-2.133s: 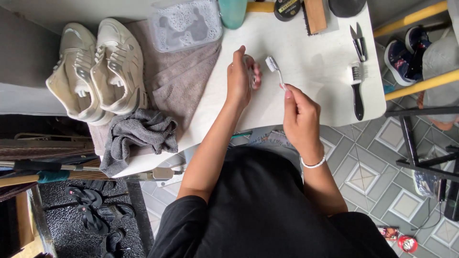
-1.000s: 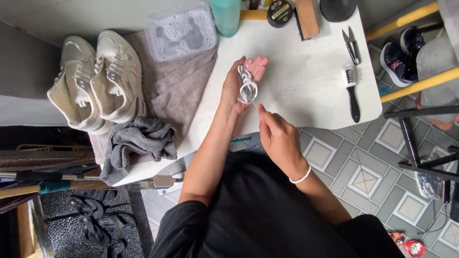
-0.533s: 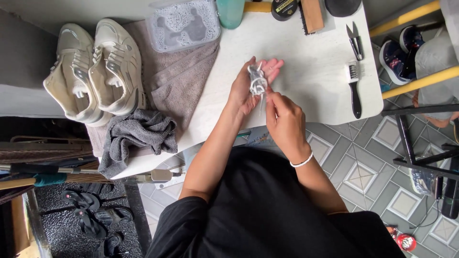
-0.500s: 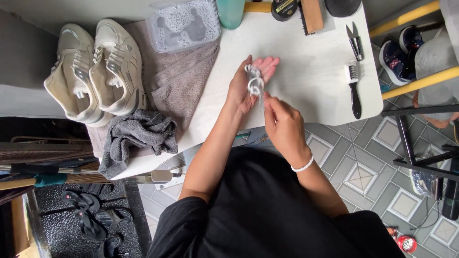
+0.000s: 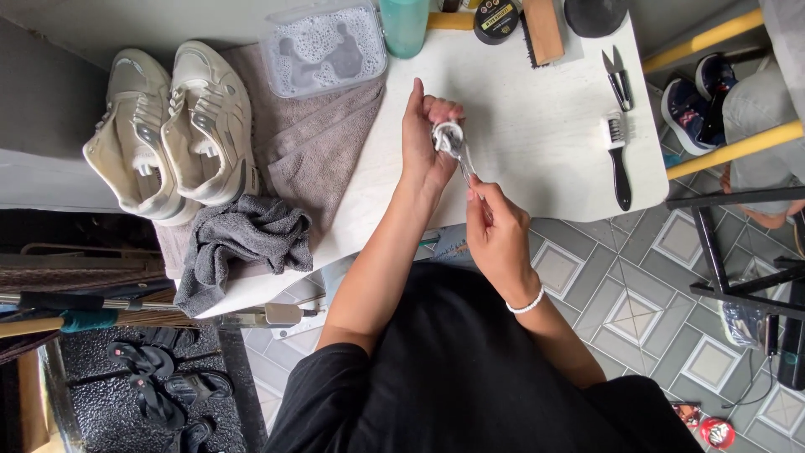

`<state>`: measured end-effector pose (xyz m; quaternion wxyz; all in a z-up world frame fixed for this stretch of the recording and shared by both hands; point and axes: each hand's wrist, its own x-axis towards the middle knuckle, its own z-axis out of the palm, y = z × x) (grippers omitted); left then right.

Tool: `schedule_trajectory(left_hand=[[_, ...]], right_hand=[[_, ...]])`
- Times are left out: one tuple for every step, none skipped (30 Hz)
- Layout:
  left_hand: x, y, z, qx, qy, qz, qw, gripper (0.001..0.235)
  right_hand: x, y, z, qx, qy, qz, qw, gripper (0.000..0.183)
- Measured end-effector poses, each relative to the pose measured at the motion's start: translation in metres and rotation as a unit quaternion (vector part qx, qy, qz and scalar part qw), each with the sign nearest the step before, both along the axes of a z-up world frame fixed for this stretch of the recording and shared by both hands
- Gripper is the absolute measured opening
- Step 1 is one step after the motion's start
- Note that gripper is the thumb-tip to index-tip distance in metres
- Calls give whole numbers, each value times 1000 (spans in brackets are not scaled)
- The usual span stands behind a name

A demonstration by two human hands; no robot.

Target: The person removes a white shoelace from a sneaker and scrubs it with a small brush. They then switch to a larger pink brush to continue scrubbing the shoelace on a white table.

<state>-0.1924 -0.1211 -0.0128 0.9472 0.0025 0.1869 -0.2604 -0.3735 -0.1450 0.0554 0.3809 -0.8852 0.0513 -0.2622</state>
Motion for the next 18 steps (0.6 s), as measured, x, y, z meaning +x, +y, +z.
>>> schedule_trajectory(left_hand=[[-6,1,-2,-1,-2,-2,1000,55],[-12,1,-4,35,-27,-42,998,41],[-17,3,-5,71,-52,-79,993,40],[-18,3,-2,71,-54,-79,993,40],[-22,5,1,109,-95,-113,983,40],[-25,6,2,147,-136,-146,969,42],[-25,8,11,148,-134,-144,969,42],[-24,9,19,222,-144,-98,959,39],[-23,10,28,294,-155,-52,942,38],[-22,13,35,294,-155,-51,942,38],[-20,16,42,330,-152,-48,930,43],[-19,19,50,365,-149,-45,918,47],[-22,20,51,364,-149,-45,918,47],[-24,21,53,377,-168,-75,908,59],[-29,22,54,389,-185,-108,896,75],[-33,19,54,388,-185,-110,896,75],[-37,17,55,395,-203,-120,888,87],[-42,16,55,401,-220,-129,880,99]], right_hand=[[4,-1,-5,-1,-2,-2,1000,7],[7,-2,-10,-8,-13,-18,1000,8],[12,-3,-14,-16,-23,-32,999,11],[15,-5,-9,-16,-25,-32,999,11],[16,-5,-5,-24,-19,-35,999,10],[17,-5,-1,-31,-13,-38,999,10],[14,-6,3,-30,-12,-36,999,10],[10,-7,8,-21,-5,-17,1000,9],[8,-7,13,-12,2,0,1000,10],[5,-9,14,-12,1,1,1000,10],[2,-12,16,-4,-2,-5,1000,10],[0,-15,17,4,-5,-11,1000,10],[3,-16,14,3,-5,-12,1000,10],[6,-18,10,-5,-29,-23,999,10],[7,-19,5,-12,-52,-37,998,11],[11,-19,0,-12,-51,-39,998,11],[15,-19,-5,-19,-64,-40,997,11],[19,-18,-11,-26,-78,-40,996,12]])
